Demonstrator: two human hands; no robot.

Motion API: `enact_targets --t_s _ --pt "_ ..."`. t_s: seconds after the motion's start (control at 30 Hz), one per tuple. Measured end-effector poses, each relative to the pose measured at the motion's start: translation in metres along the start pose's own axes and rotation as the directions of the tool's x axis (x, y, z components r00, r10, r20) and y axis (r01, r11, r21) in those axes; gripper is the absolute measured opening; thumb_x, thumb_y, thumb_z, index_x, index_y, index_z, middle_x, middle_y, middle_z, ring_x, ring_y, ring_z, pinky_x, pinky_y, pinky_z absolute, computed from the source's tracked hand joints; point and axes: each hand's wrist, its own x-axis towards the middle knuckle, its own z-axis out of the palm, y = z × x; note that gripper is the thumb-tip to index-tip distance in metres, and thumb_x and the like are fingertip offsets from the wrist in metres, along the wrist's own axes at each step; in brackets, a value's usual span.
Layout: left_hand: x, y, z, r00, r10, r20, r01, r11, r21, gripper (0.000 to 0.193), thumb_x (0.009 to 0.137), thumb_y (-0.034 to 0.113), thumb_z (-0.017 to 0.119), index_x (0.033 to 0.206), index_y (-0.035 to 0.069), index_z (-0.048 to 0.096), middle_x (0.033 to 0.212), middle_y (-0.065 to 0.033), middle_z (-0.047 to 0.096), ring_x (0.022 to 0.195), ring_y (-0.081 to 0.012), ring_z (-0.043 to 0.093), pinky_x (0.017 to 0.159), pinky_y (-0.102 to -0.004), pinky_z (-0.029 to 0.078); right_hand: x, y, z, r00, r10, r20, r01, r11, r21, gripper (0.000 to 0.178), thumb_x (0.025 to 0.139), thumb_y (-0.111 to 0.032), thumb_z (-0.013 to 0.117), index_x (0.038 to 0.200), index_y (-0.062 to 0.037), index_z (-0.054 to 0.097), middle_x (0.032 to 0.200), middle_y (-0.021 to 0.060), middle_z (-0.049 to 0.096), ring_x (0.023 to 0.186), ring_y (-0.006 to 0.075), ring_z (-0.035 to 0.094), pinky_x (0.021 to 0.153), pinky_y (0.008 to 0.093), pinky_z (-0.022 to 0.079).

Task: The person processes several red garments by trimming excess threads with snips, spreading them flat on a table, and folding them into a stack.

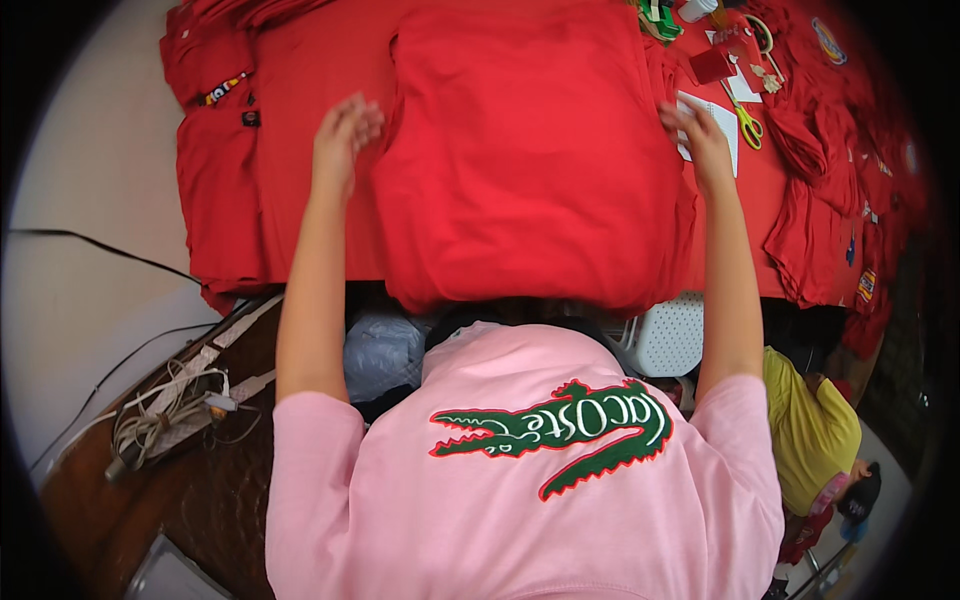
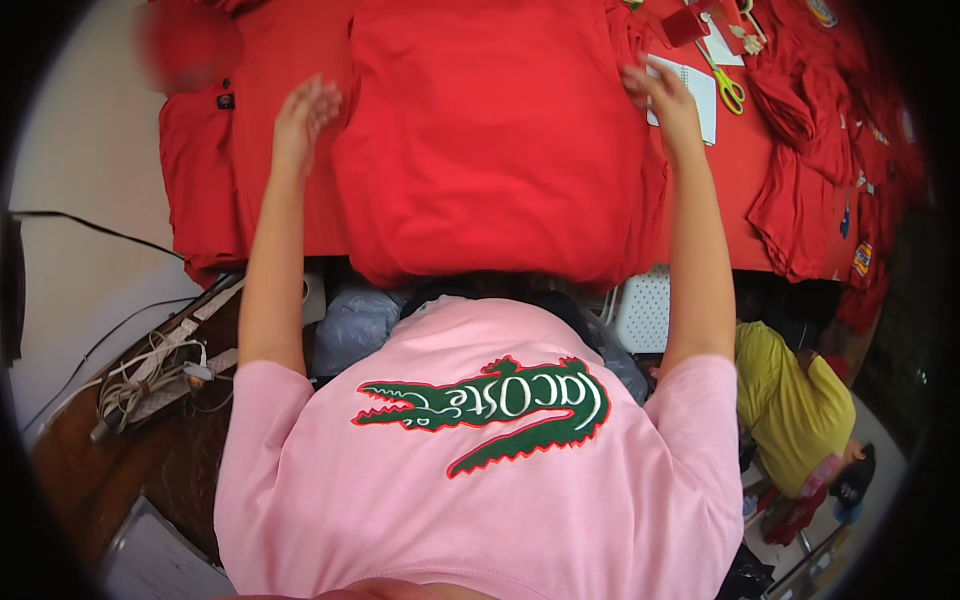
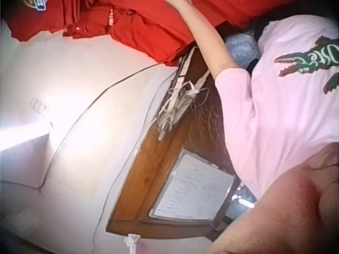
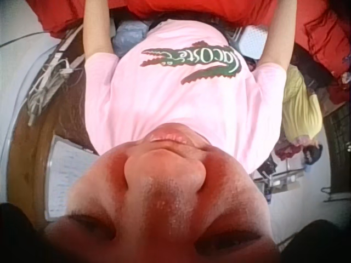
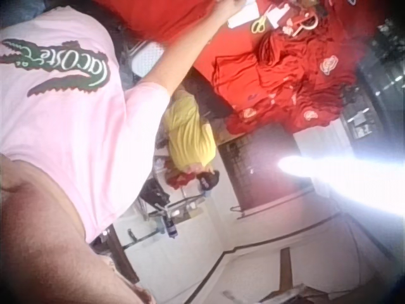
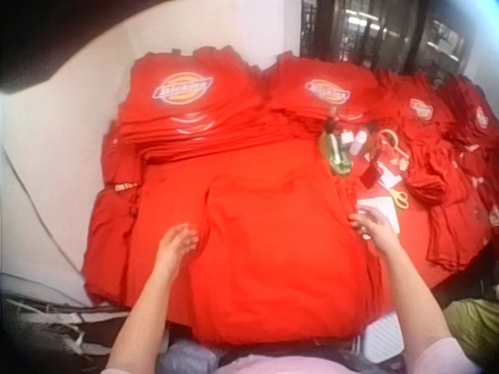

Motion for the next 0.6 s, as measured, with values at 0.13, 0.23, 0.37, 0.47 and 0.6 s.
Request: enact_targets --t_s 0.13,0.23,0.37,0.47,0.6 --pt "-0.128 -0.046 -0.035 0.998 -0.021 -0.062 0.028 0.994 0.107 0.033 0.101 0.018 0.062 0.129 0.000 0.062 0.114 -0.0093 0.071 0.100 -0.0152 0.068 0.087 -0.0283 0.053 -0.102 0.051 -0.016 0.992 -0.067 -0.103 0.039 0.966 -0.255 0.042 0.091 -0.014 0.078 0.128 0.0017 0.063 0.091 -0.0018 0.063 0.085 0.0057 0.059 0.076 0.0202 0.049" --pt "-0.191 -0.073 -0.043 0.994 -0.076 -0.083 0.085 0.991 0.106 0.030 0.099 0.016 0.067 0.125 0.000 0.065 0.107 -0.0055 0.072 0.097 -0.0120 0.067 0.083 -0.0255 0.052 -0.152 0.071 -0.011 0.988 -0.015 -0.152 -0.020 0.973 -0.228 0.034 0.090 -0.012 0.079 0.118 0.0032 0.067 0.089 -0.0004 0.064 0.082 0.0079 0.059 0.075 0.0229 0.050" --pt "-0.207 -0.098 -0.022 0.978 0.065 -0.200 -0.021 0.976 0.219 0.032 0.091 0.017 0.079 0.114 -0.002 0.068 0.098 -0.0024 0.069 0.085 -0.0093 0.062 0.078 -0.0256 0.051 -0.172 0.070 -0.001 0.978 -0.138 -0.155 0.052 0.885 -0.462 0.022 0.093 -0.015 0.075 0.102 0.0032 0.067 0.079 0.0036 0.062 0.075 0.0093 0.055 0.069 0.0269 0.048" --pt "-0.190 -0.112 -0.019 0.954 0.207 -0.216 -0.101 0.903 0.416 0.028 0.091 0.020 0.079 0.105 -0.001 0.068 0.093 -0.0015 0.068 0.081 -0.0093 0.060 0.074 -0.0258 0.050 -0.166 0.071 -0.007 0.977 -0.154 -0.150 0.087 0.921 -0.381 0.020 0.096 -0.018 0.072 0.097 0.0014 0.066 0.076 0.0018 0.061 0.072 0.0083 0.053 0.066 0.0262 0.045" --pt "-0.185 -0.115 -0.033 0.944 0.102 -0.313 -0.080 0.993 0.083 0.015 0.096 0.019 0.073 0.094 0.006 0.065 0.080 0.0028 0.061 0.071 -0.0074 0.053 0.064 -0.0242 0.043 -0.180 0.065 -0.022 0.960 -0.016 -0.281 -0.033 0.985 -0.167 0.017 0.096 -0.019 0.073 0.093 -0.0030 0.067 0.077 -0.0015 0.062 0.070 0.0053 0.054 0.061 0.0230 0.043"
